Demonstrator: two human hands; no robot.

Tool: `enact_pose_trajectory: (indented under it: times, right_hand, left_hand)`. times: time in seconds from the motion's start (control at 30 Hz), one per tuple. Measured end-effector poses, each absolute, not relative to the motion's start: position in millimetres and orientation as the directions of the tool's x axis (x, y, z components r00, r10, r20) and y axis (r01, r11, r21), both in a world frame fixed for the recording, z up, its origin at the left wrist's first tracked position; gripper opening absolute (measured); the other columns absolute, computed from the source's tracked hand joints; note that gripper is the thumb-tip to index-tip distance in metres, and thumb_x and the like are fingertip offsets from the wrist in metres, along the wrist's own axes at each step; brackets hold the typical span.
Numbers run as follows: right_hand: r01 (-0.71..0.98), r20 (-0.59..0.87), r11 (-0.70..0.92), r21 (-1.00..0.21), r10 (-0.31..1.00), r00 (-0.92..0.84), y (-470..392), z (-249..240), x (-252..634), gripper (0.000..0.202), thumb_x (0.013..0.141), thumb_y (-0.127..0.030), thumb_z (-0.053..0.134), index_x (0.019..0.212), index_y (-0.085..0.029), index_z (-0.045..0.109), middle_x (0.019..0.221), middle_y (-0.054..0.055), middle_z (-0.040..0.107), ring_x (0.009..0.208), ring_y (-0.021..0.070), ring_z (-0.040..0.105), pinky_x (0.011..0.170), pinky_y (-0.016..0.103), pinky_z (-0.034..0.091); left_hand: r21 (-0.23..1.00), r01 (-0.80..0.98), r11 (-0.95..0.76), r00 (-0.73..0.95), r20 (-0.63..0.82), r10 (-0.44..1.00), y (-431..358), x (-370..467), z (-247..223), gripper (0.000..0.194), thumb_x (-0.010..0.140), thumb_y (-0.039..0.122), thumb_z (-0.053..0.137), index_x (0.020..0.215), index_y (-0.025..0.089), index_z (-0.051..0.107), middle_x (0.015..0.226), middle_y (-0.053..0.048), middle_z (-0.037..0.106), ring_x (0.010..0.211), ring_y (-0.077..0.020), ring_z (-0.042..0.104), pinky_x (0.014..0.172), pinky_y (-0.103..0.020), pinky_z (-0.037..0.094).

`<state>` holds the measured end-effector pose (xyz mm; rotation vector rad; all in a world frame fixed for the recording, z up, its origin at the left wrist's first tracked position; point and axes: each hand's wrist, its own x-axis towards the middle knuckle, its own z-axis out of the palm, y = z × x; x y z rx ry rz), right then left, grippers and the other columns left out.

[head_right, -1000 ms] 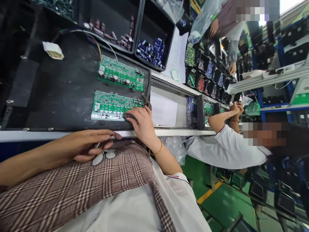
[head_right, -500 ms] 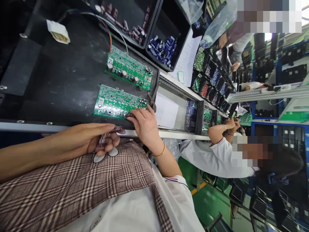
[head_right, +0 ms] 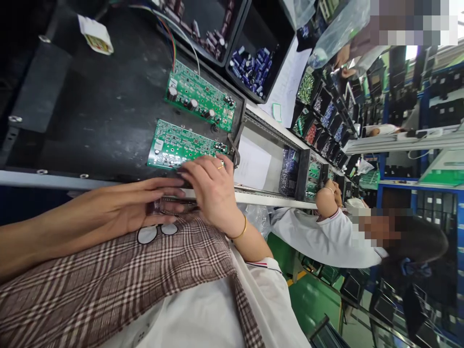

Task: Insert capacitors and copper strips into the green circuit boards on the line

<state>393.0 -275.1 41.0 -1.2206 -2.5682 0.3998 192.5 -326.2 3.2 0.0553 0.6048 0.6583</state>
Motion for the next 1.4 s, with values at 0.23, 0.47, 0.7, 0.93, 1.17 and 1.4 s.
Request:
enact_pose_trajectory:
  times: [0.23, 0.47, 0.7, 0.93, 1.17, 1.4]
  right_hand:
    - [0.725, 0.081, 0.611, -0.318, 0.779, -0.621, -258.5, 17.1, 391.0, 0.020, 0.106, -0.022, 0.051, 0.115, -0.025, 0.069, 0.114, 0.004, 0.076, 0.108, 0.0192, 0.069, 0.118, 0.047, 0.039]
    - [0.672, 0.085, 0.710, -0.211, 0.698, -0.711, -262.5, 13.5, 394.1, 0.028, 0.106, -0.021, 0.046, 0.125, -0.023, 0.067, 0.119, 0.009, 0.074, 0.114, 0.0209, 0.068, 0.121, 0.048, 0.041]
    - [0.600, 0.077, 0.740, -0.305, 0.647, -0.759, -263.8, 38.8, 388.1, 0.031, 0.106, -0.029, 0.053, 0.136, -0.029, 0.062, 0.126, 0.005, 0.074, 0.124, 0.0201, 0.066, 0.124, 0.049, 0.038]
    - [0.664, 0.119, 0.678, -0.316, 0.722, -0.681, -269.6, 43.3, 363.1, 0.016, 0.105, -0.028, 0.054, 0.107, -0.025, 0.070, 0.105, 0.003, 0.078, 0.108, 0.0183, 0.070, 0.117, 0.044, 0.039]
    - [0.705, 0.094, 0.641, -0.303, 0.756, -0.647, -253.8, 16.4, 353.1, 0.019, 0.106, -0.032, 0.052, 0.105, -0.025, 0.070, 0.104, 0.002, 0.078, 0.100, 0.0173, 0.071, 0.122, 0.044, 0.034]
    - [0.691, 0.070, 0.667, -0.278, 0.732, -0.678, -255.8, 20.7, 353.1, 0.023, 0.108, -0.031, 0.047, 0.108, -0.024, 0.069, 0.104, 0.003, 0.077, 0.099, 0.0174, 0.070, 0.125, 0.047, 0.035]
  left_hand:
    - [0.209, -0.494, 0.844, 0.654, -0.551, 0.519, -319.9, 189.2, -5.8, 0.023, 0.087, 0.011, 0.068, 0.106, 0.013, 0.081, 0.126, -0.015, 0.075, 0.127, -0.0285, 0.066, 0.109, -0.031, 0.055]
    - [0.165, -0.462, 0.872, 0.698, -0.538, 0.472, -321.4, 186.4, -9.1, 0.031, 0.101, 0.027, 0.054, 0.095, 0.009, 0.079, 0.092, -0.020, 0.080, 0.084, -0.0265, 0.079, 0.083, -0.035, 0.065]
    - [0.120, -0.465, 0.877, 0.691, -0.571, 0.444, -322.6, 183.1, -8.8, 0.044, 0.104, 0.037, 0.049, 0.081, 0.009, 0.073, 0.080, -0.021, 0.078, 0.069, -0.0248, 0.077, 0.068, -0.029, 0.061]
    - [0.233, -0.479, 0.846, 0.712, -0.461, 0.530, -329.4, 181.4, -6.5, 0.040, 0.101, 0.043, 0.055, 0.119, 0.011, 0.070, 0.108, -0.024, 0.078, 0.099, -0.0330, 0.078, 0.093, -0.042, 0.060]
    - [0.344, -0.409, 0.845, 0.709, -0.464, 0.531, -336.7, 175.5, -11.0, 0.043, 0.094, 0.045, 0.063, 0.129, 0.020, 0.063, 0.105, -0.018, 0.080, 0.096, -0.0328, 0.079, 0.091, -0.039, 0.061]
    - [0.620, -0.301, 0.725, 0.718, -0.353, 0.600, -333.9, 167.9, -10.8, 0.035, 0.097, 0.053, 0.059, 0.111, 0.024, 0.070, 0.101, -0.011, 0.081, 0.091, -0.0274, 0.079, 0.089, -0.033, 0.060]
